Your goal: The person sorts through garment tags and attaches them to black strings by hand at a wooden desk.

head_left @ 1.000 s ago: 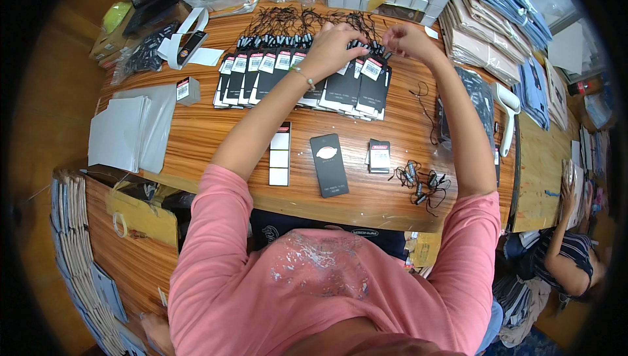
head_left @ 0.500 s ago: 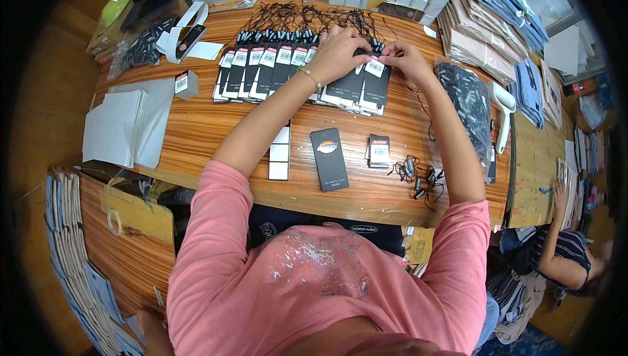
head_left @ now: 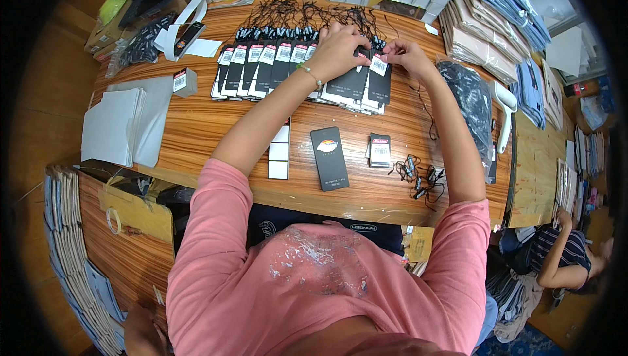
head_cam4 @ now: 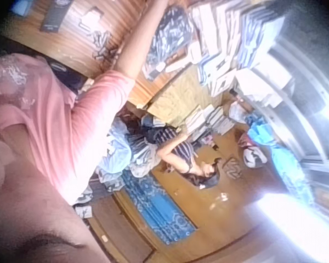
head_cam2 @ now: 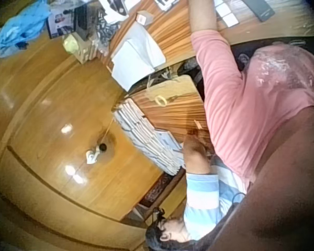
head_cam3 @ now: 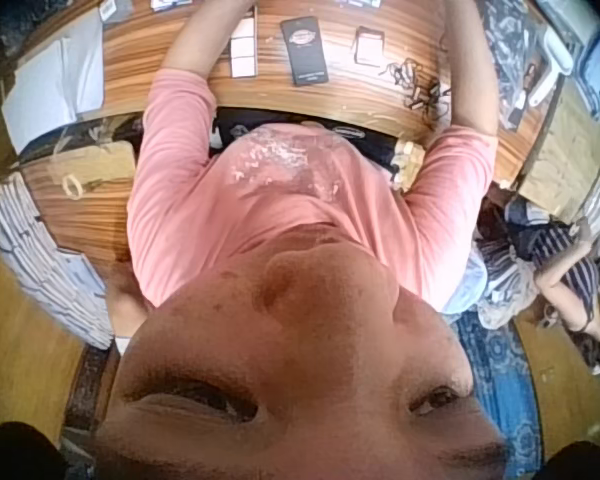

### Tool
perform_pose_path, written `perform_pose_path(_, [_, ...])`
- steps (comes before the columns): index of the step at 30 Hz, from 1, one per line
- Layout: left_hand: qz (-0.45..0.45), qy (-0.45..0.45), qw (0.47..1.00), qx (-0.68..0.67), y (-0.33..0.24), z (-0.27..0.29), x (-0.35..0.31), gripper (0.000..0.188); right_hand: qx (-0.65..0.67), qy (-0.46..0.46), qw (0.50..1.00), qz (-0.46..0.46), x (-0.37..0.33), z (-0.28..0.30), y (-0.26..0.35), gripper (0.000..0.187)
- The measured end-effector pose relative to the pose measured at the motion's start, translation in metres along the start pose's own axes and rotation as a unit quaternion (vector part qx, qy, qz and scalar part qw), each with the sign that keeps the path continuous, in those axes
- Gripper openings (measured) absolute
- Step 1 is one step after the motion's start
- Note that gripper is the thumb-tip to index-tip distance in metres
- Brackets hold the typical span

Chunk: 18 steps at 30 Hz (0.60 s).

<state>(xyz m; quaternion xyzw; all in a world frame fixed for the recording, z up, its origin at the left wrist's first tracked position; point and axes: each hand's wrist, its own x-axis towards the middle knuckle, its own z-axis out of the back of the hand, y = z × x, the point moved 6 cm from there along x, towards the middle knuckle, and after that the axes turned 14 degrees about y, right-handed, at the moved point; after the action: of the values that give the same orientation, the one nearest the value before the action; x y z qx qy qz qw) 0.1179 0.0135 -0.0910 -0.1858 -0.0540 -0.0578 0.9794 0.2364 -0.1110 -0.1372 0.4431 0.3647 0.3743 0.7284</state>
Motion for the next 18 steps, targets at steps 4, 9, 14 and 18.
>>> perform_pose_path(4, [0.004,0.005,1.0,-0.009,0.002,-0.002,0.0,0.033,0.015,-0.002,1.0,-0.024,-0.004,0.008,0.007,0.023])
perform_pose_path(9, [-0.009,-0.012,1.0,-0.017,0.005,-0.006,0.003,0.031,0.063,0.014,0.995,-0.08,-0.011,0.013,0.01,0.022])
perform_pose_path(14, [-0.001,0.006,1.0,-0.029,0.002,-0.008,0.009,0.028,0.087,0.032,0.992,-0.085,-0.005,0.022,-0.001,0.019])
perform_pose_path(18, [-0.003,-0.007,1.0,-0.023,0.002,-0.008,0.008,0.025,0.042,0.026,0.995,-0.092,-0.004,0.017,0.007,0.019])
